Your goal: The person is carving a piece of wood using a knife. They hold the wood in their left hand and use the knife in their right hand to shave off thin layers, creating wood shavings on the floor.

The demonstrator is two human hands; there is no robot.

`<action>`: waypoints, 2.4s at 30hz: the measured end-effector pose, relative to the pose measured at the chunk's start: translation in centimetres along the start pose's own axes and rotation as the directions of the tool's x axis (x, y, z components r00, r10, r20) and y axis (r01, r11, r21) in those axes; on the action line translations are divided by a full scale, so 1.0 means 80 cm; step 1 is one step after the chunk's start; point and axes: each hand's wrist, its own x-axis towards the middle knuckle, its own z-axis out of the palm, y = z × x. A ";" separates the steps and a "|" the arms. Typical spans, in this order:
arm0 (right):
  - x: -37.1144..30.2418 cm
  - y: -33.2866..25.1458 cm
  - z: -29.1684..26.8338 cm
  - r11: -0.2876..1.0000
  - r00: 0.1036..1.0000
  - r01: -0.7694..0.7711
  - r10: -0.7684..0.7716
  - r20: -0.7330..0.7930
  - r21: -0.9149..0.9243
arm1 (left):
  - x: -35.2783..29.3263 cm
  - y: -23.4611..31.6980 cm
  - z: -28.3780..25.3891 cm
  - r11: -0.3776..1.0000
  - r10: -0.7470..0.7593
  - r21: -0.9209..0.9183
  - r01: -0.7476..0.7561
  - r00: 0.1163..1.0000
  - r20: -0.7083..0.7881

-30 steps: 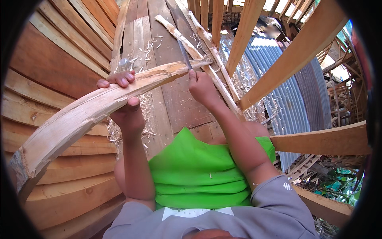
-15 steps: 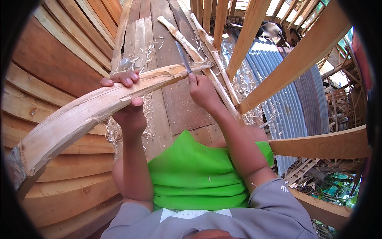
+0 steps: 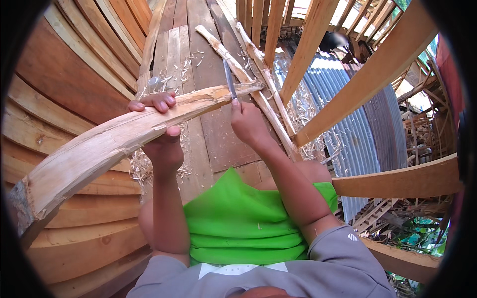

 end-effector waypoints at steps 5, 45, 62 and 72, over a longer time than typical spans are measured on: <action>0.031 0.042 -0.015 0.985 0.985 -0.170 0.170 0.016 0.014 | 0.001 0.002 0.010 1.000 -0.031 0.002 0.031 0.999 -0.018; 0.027 0.035 -0.006 0.994 0.994 -0.108 0.108 -0.007 -0.001 | 0.003 0.005 0.015 0.999 -0.054 0.002 0.055 0.997 -0.058; 0.016 0.011 0.000 0.992 0.992 0.124 -0.124 -0.021 -0.002 | 0.001 0.002 0.008 0.999 -0.051 -0.006 0.051 0.996 -0.071; 0.019 0.009 -0.023 0.995 0.977 -0.102 0.101 0.187 -0.007 | -0.002 0.005 0.007 0.999 -0.035 -0.010 0.034 0.999 -0.026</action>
